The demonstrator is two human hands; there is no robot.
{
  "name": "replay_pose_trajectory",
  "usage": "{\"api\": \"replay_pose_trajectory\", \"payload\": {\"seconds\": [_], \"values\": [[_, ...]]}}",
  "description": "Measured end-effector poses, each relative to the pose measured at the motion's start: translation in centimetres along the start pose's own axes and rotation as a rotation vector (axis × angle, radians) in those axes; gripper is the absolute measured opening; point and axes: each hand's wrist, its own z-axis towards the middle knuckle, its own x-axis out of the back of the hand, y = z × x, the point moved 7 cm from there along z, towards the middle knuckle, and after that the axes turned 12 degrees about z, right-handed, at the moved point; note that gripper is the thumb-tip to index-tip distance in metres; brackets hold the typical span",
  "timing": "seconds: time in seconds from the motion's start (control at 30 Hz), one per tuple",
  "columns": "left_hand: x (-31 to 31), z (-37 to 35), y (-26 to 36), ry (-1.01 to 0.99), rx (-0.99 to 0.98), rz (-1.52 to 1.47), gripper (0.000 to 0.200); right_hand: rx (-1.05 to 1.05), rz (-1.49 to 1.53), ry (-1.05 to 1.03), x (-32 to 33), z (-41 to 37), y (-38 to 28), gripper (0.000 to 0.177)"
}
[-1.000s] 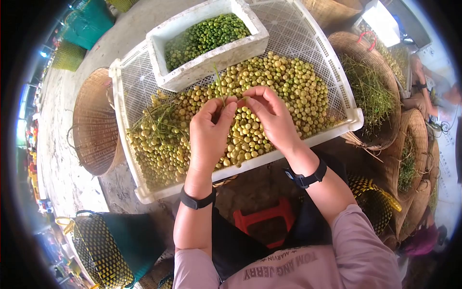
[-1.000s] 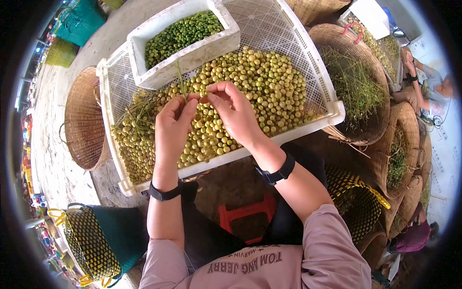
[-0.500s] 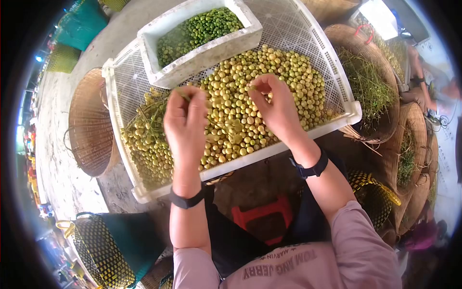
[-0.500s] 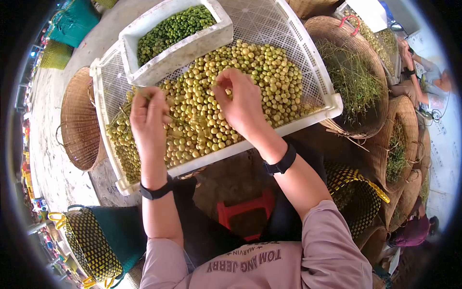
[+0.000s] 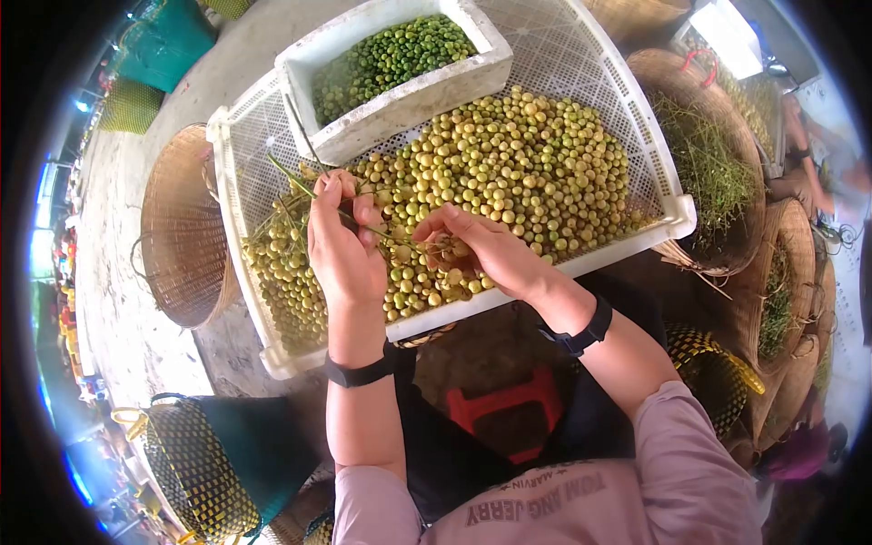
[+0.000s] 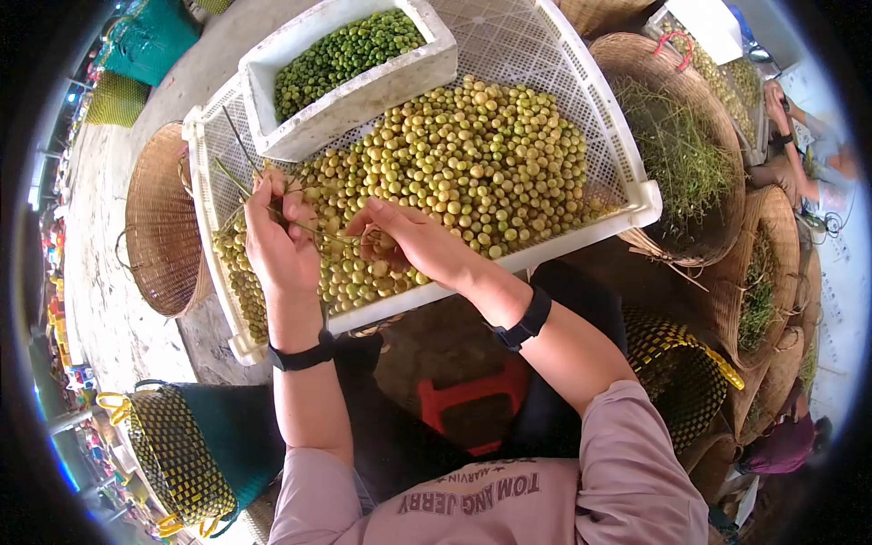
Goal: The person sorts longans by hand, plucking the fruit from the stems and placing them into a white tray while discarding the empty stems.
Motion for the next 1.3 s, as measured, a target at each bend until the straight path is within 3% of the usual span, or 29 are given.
{"api": "replay_pose_trajectory", "payload": {"seconds": [0.13,0.2,0.23,0.4,0.47,0.53,0.6,0.67,0.73,0.87,0.93,1.07,1.13,1.23,1.3], "values": [[0.5,0.3,-0.1,0.072,-0.018,-0.003,0.019,-0.195,0.274,-0.055,-1.4,-0.5,1.4,0.044],[1.3,0.2,0.0,0.188,-0.054,0.029,0.02,0.03,0.091,-0.017,-1.8,-0.3,0.1,0.036],[1.6,0.2,-0.1,0.138,-0.045,0.048,0.019,0.084,-0.05,-0.074,-2.1,-0.6,-0.8,0.03],[1.7,0.2,-0.8,0.197,-0.066,0.002,0.02,0.233,0.02,-0.019,-1.7,-0.3,-0.9,0.031],[1.6,0.3,-1.1,0.22,-0.057,-0.018,0.021,0.119,0.168,0.128,-0.8,-0.6,-0.6,0.031],[1.9,0.3,-1.5,0.29,-0.009,-0.075,0.019,0.116,0.254,0.128,-0.2,-0.4,-0.2,0.031],[1.7,0.4,-1.2,0.342,0.004,-0.069,0.018,-0.049,0.461,-0.022,-1.1,-0.7,0.3,0.03],[2.0,0.3,-1.2,0.399,0.02,-0.063,0.018,-0.088,0.377,0.221,-0.2,-0.3,0.8,0.027],[2.1,0.7,-1.0,0.376,-0.005,-0.049,0.018,0.053,-0.022,0.101,1.0,0.3,0.3,0.025],[2.2,1.2,-0.9,0.39,0.012,-0.065,0.018,0.062,0.041,0.118,0.7,0.1,-0.4,0.023],[2.6,1.3,-1.2,0.42,0.026,-0.038,0.017,0.094,-0.077,0.038,0.3,0.2,-0.8,0.023],[2.5,2.1,-1.6,0.347,0.007,-0.053,0.017,0.032,-0.088,0.027,0.8,0.1,-0.9,0.02],[2.7,2.0,-1.4,0.372,0.02,-0.048,0.016,0.02,-0.013,0.018,0.8,-0.1,-1.0,0.021],[3.4,2.7,-1.5,0.383,0.028,-0.099,0.013,-0.058,0.38,-0.085,1.5,0.2,-0.2,0.024],[4.2,3.1,-1.2,0.353,0.004,-0.162,0.012,-0.061,0.424,-0.082,1.6,0.0,-0.4,0.025]]}}
